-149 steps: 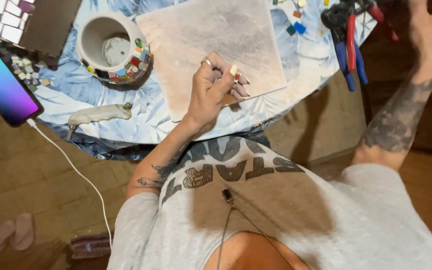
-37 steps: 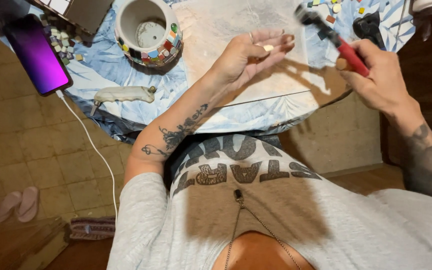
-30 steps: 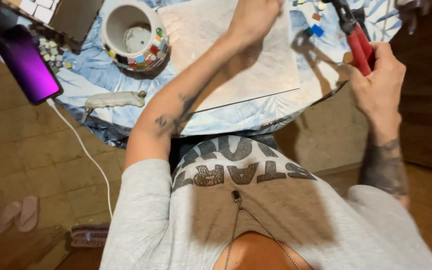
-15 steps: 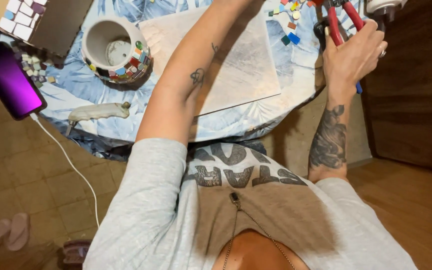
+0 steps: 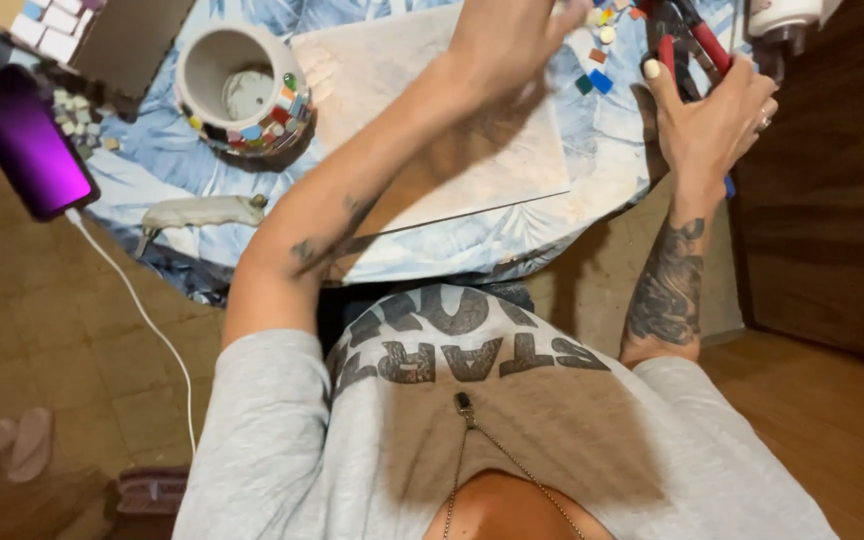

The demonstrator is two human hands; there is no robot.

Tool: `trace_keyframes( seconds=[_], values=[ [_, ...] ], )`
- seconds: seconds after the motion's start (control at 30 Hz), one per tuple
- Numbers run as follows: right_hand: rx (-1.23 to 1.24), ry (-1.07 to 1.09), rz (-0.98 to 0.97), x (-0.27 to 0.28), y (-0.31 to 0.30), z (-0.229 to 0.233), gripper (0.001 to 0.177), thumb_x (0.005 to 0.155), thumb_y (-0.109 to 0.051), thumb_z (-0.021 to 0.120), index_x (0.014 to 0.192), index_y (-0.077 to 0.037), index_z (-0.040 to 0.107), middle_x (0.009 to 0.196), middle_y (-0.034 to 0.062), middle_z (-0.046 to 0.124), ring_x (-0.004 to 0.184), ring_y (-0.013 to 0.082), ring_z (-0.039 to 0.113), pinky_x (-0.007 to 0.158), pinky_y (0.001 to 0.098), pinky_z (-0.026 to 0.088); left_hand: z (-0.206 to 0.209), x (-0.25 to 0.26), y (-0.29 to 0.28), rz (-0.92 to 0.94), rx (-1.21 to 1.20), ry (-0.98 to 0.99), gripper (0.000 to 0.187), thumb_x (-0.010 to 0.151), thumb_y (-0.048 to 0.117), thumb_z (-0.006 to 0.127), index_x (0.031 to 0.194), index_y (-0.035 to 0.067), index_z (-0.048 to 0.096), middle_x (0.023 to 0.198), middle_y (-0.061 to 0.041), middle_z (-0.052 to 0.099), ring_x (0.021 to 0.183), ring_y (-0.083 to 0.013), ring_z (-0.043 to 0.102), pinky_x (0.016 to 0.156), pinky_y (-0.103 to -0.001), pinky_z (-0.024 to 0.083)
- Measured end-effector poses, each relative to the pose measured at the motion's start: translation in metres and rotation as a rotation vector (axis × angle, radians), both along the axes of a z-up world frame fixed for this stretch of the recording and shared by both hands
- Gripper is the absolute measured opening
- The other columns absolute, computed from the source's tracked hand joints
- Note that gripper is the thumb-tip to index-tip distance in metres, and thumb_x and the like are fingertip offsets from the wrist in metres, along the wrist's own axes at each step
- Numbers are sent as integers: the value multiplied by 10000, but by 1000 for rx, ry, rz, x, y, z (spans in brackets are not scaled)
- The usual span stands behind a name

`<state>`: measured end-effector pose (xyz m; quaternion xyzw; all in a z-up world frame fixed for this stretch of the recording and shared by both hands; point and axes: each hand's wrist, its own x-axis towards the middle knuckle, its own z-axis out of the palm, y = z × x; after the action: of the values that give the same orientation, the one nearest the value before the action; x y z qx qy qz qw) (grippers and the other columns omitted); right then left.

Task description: Applying small mosaic tiles to a decorative pot using adhesive and tile nippers

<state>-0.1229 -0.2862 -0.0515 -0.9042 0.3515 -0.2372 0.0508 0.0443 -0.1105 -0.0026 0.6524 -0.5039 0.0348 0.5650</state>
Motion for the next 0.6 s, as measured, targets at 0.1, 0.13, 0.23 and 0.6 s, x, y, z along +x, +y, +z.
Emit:
trace_keyframes(
  seconds=[0.1,0.13,0.23,0.6],
  values=[
    [-30,-19,5,2,10,3,704,839,-644,594,1042,23,491,903,219,438,794,397,428,628,539,381,10,-15,33,18,1,-69,161,731,93,652,805,95,509,657,-21,551,582,-130,538,524,-244,419],
    [-122,-28,-14,2,16,6,702,857,-649,481,1062,22,472,973,195,407,861,374,414,645,537,392,12,-23,46,-38,-51,184,103,749,102,649,784,93,552,660,-5,560,563,-88,516,506,-203,422],
    [-253,-169,108,11,54,24,523,907,-478,409,1066,18,456,1020,175,425,927,319,423,717,470,388,-2,-39,71,-116,-155,789,125,769,136,616,832,29,597,696,-74,604,579,-98,551,523,-181,472],
    [523,-336,774,59,169,42,381,952,-302,330,702,-34,436,623,51,427,549,143,378,469,283,293,-2,-48,98,36,-147,1121,198,784,276,546,782,97,631,667,0,584,597,-93,497,517,-194,410]
  ],
)
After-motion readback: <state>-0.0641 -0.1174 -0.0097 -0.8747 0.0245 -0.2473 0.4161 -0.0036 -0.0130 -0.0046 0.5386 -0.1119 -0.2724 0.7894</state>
